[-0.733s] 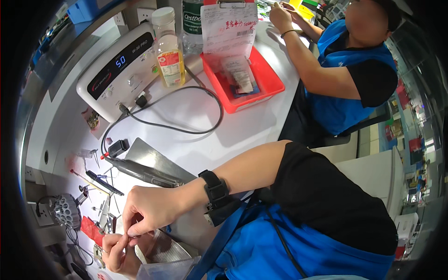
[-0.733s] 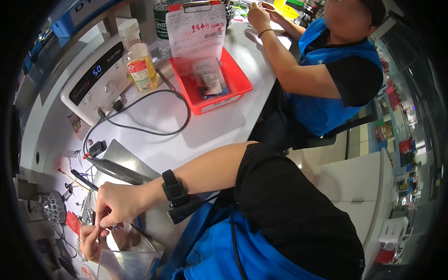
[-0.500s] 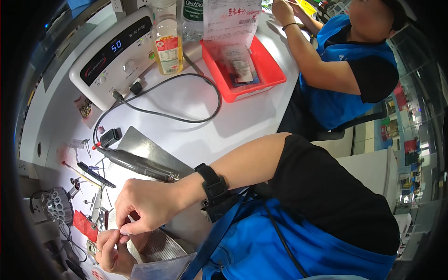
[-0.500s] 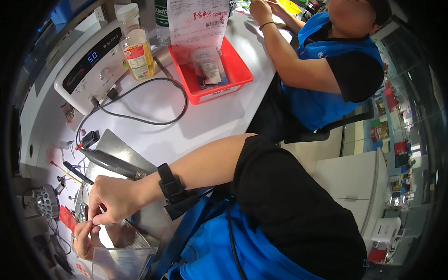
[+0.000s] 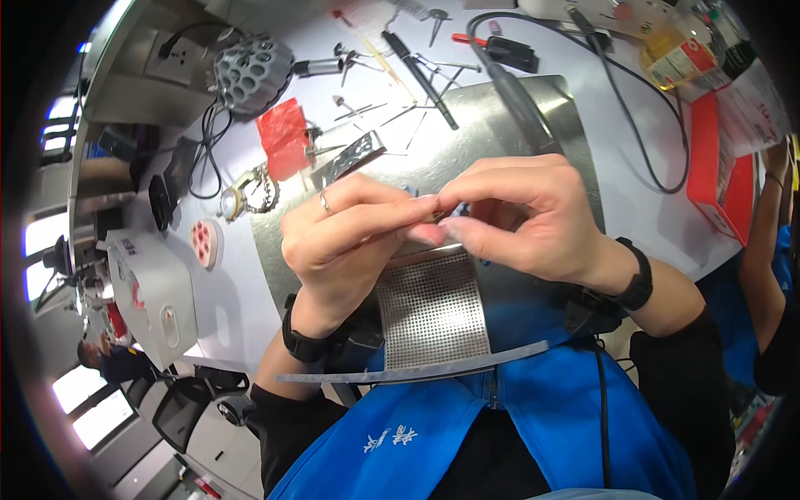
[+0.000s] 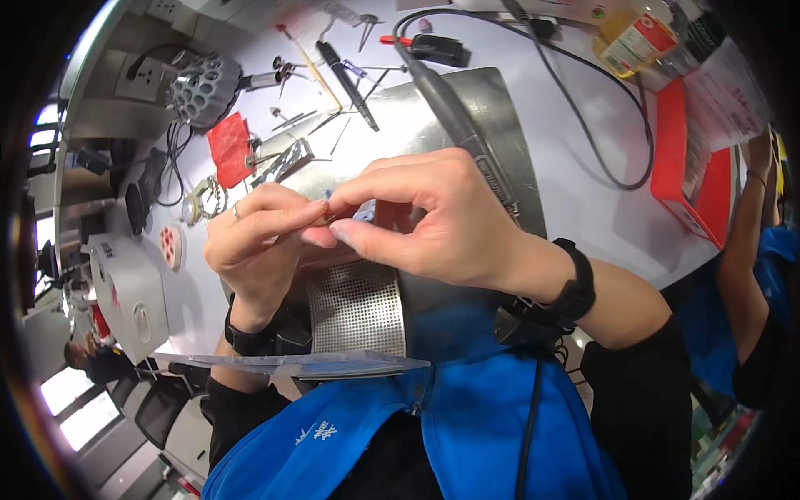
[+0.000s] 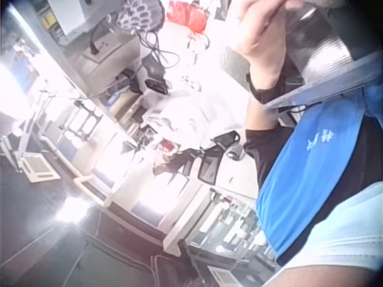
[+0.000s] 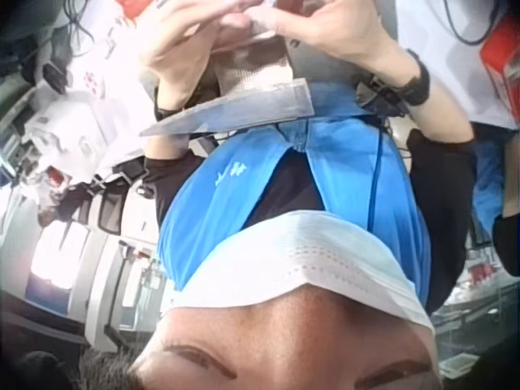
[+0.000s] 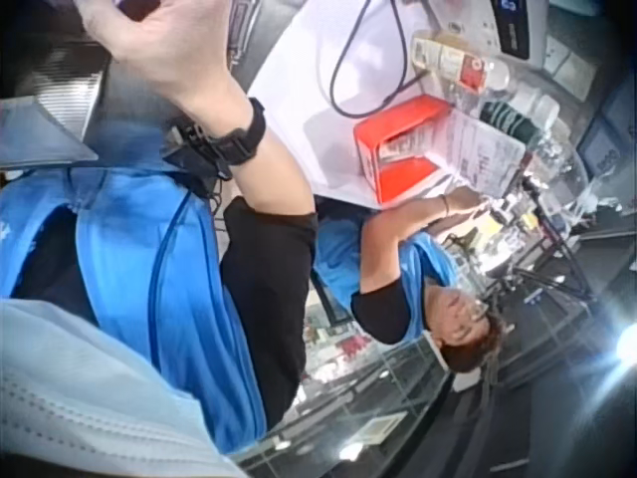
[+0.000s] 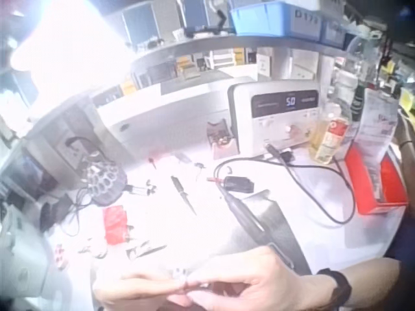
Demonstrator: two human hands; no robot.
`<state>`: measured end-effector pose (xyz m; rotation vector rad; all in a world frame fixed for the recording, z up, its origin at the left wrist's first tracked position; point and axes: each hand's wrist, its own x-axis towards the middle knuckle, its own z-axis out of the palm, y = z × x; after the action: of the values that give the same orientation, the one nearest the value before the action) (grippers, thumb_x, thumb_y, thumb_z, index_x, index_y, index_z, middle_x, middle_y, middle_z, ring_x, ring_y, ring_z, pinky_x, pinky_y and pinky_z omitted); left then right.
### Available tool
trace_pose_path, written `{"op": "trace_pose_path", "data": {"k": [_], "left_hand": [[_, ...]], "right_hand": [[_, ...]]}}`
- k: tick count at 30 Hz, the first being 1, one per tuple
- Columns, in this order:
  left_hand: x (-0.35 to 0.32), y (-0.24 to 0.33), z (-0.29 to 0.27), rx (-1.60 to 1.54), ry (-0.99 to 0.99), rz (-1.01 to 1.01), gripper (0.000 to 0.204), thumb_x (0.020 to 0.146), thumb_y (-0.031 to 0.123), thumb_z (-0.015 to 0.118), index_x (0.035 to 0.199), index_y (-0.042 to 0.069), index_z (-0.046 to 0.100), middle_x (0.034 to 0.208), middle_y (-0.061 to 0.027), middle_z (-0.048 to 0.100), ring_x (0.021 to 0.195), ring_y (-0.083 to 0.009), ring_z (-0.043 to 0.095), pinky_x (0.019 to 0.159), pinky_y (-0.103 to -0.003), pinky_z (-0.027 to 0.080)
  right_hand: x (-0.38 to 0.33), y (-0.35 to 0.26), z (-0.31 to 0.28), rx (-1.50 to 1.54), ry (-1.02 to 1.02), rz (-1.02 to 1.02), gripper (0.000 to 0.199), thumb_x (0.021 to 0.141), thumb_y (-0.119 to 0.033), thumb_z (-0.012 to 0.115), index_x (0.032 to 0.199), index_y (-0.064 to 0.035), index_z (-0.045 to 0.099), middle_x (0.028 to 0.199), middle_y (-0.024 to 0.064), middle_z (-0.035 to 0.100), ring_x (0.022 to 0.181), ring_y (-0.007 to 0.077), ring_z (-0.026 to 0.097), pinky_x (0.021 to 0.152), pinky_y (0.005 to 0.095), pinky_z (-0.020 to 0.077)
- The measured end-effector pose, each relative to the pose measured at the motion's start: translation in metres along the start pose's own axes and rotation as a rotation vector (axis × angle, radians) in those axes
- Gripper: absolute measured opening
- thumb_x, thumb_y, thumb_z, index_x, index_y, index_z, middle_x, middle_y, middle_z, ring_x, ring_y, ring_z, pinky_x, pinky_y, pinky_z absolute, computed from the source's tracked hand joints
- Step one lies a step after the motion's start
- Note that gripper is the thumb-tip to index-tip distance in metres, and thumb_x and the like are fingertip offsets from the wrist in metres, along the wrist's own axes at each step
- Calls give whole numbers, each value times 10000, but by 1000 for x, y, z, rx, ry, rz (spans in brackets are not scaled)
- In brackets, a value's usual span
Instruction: Refining and polishing a small dental crown using a hand-held rotary tool at a workstation.
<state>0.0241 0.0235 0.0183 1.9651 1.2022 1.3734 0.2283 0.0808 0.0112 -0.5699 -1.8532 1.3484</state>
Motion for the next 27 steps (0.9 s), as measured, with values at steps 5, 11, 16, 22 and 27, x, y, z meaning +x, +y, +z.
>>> {"op": "trace_pose_path", "data": {"k": [5, 11, 16, 22, 27], "left_hand": [[3, -5, -1, 20, -13, 52, 265, 694, -39, 796, 952, 4, 754, 825, -85, 706, 692, -149, 691, 600, -221, 526], [-1, -6, -2, -97, -3, -34, 240, 723, -98, 762, 938, 8, 750, 852, -74, 710, 714, -135, 695, 598, -220, 533], [-1, -1, 4, -101, 19, -35, 265, 701, -151, 723, 935, -29, 740, 856, -119, 707, 760, -178, 685, 653, -245, 537], [2, -1, -1, -46, -33, 34, 231, 726, -77, 780, 942, -1, 750, 836, -79, 706, 701, -132, 681, 596, -224, 540], [0, -5, 2, -153, 67, -71, 199, 757, -63, 767, 948, -13, 744, 842, -86, 703, 720, -137, 690, 621, -227, 554]], "right_hand": [[2, 1, -2, -132, -13, -88, 93, 826, -5, 704, 909, -21, 743, 762, 63, 704, 570, 109, 605, 513, 231, 450], [5, 0, 3, -158, 27, -175, 73, 820, 5, 701, 869, -21, 748, 748, 71, 695, 575, 124, 614, 514, 241, 458], [4, -3, 0, -171, 7, -126, 69, 816, 14, 699, 861, -10, 745, 750, 78, 696, 584, 134, 625, 514, 246, 462], [3, -4, -2, -168, -1, -109, 54, 821, 14, 697, 853, 5, 740, 744, 81, 692, 587, 118, 617, 510, 235, 450], [5, -5, -10, -123, 10, 36, 60, 834, 16, 695, 870, 1, 740, 756, 67, 696, 604, 82, 611, 508, 219, 444]]}}
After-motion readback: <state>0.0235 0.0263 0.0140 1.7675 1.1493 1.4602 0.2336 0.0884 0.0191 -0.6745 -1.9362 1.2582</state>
